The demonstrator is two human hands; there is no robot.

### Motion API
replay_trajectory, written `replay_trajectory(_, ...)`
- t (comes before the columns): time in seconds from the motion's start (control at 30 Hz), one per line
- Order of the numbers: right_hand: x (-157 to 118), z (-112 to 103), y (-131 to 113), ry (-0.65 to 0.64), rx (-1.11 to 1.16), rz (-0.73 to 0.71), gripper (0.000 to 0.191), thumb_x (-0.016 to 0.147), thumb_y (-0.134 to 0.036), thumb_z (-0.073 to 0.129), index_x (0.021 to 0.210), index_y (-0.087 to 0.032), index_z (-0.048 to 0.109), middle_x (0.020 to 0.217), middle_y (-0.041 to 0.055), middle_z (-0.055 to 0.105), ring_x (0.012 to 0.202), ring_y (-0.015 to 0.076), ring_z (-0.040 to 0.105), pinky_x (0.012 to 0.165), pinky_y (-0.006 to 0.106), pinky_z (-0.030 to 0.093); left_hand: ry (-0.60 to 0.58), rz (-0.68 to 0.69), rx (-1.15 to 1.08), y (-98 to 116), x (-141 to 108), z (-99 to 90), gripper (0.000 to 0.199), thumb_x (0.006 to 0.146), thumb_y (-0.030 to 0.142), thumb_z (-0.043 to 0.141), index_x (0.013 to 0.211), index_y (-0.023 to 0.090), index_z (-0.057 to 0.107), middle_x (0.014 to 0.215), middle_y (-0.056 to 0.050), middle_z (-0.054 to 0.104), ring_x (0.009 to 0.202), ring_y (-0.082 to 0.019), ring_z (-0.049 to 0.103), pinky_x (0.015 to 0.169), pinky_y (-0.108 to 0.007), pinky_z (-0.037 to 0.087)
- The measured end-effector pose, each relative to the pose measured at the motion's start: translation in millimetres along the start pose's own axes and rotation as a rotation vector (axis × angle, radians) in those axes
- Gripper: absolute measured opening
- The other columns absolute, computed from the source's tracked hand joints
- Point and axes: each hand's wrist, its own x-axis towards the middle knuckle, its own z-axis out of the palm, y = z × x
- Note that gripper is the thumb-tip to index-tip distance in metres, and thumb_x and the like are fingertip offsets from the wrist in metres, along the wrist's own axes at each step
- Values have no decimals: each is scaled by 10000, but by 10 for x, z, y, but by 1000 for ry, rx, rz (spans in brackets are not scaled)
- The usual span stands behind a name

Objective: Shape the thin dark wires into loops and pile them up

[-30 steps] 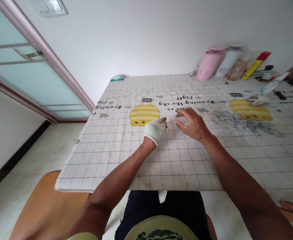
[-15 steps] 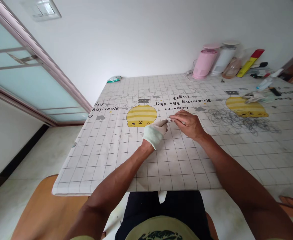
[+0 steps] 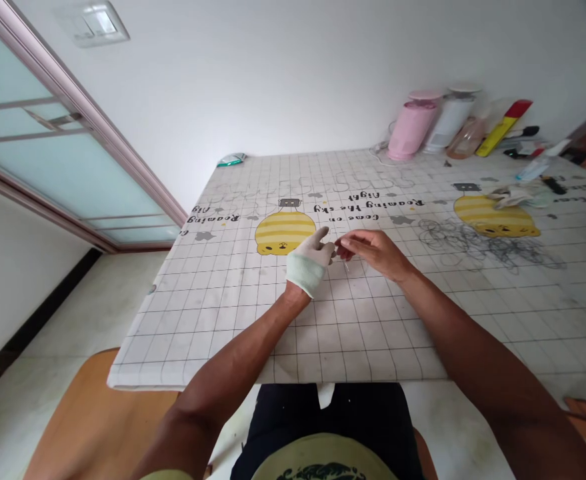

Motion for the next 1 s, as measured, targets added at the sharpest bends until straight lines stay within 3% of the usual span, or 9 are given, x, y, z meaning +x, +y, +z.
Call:
replay_trajectory(0.07,19,39,14,-19,59,18,334,929,-540,732,998,-220,802,915,77,758,853,228,695,791,393,573,-7,-12,10,40,-14,-3,553,939,263,576,1492,253,585,791,28,756,727,-137,698,817,-252,526)
replay_trajectory(0.3,98,152,96,135,272,99,344,820,-495,853,1038,-230,838,990,76,759,906,214,682,851,381,567,-28,-42,-41,106,-61,50,658,921,286,640,1560,220,498,772,13,742,676,-147,667,732,-258,522)
replay_trajectory(0.47,122,209,129,172,348,93,258,764,-446,901,907,-241,839,930,53,753,862,192,675,829,364,559,-90,-48,-125,27,-19,67,638,912,263,635,1534,187,518,756,9,727,635,-123,639,700,-250,519)
replay_trajectory(0.57,128,207,124,226,370,58,247,753,-444,901,870,-242,820,877,37,731,817,183,657,807,365,560,-131,-64,-248,-47,12,54,625,928,285,616,1526,136,510,842,-33,752,657,-124,639,665,-252,516)
replay_trajectory(0.77,122,149,126,351,400,26,230,766,-420,888,877,-239,801,818,24,689,746,159,613,758,340,553,-246,-88,-327,-125,-21,53,375,949,403,609,1197,152,735,1036,-102,785,732,-139,680,664,-253,531)
replay_trajectory(0.9,111,166,140,405,360,32,261,752,-442,892,889,-246,789,826,28,695,761,171,626,745,343,559,-247,-131,-300,-142,-37,123,293,923,413,659,1021,160,771,948,-89,784,682,-131,648,618,-248,512)
replay_trajectory(1.0,101,206,141,373,336,0,243,771,-436,876,880,-240,781,830,27,686,767,171,622,743,341,555,-223,-178,-336,-132,-24,170,237,911,386,672,928,166,757,857,-67,757,615,-107,595,559,-233,462)
